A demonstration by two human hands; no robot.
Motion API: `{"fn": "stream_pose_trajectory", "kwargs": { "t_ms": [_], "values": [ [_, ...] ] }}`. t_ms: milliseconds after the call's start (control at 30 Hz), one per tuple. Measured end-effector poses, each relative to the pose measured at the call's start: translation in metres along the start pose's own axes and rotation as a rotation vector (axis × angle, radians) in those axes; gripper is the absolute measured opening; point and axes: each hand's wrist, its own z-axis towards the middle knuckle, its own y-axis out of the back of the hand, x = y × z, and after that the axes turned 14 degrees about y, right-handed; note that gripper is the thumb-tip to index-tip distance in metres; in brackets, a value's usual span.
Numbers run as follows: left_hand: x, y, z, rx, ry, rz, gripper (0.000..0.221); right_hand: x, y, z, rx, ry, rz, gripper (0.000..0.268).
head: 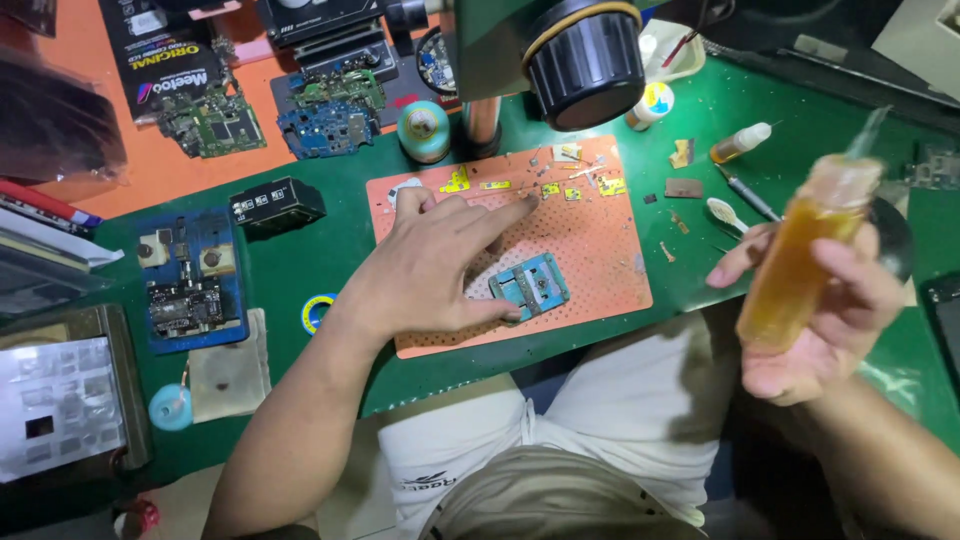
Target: Technician cleaning a mobile phone circuit board with a brush and cloth before applying flux and soldering a component.
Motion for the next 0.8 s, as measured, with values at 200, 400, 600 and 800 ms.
{"fn": "stream_pose_trajectory", "kwargs": {
  "t_ms": [200, 400, 600, 800],
  "values": [
    [0.006, 0.002, 0.000, 0.006, 0.018, -0.016, 0.086, 0.034, -0.016, 0.028, 0.829, -0.352, 0.011, 0.041],
    [0.007, 0.000, -0.001, -0.025, -0.016, -0.018, 0.082, 0.039, -0.022, 0.026, 0.919, -0.347, -0.310, 0.043],
    [0.006, -0.001, -0.001, -0.020, -0.011, -0.020, 0.083, 0.038, -0.026, 0.028, 0.943, -0.277, -0.298, 0.038],
    [0.006, -0.001, -0.001, -0.013, -0.014, -0.025, 0.083, 0.041, -0.019, 0.029, 1.126, -0.154, -0.527, 0.044]
  ]
}}
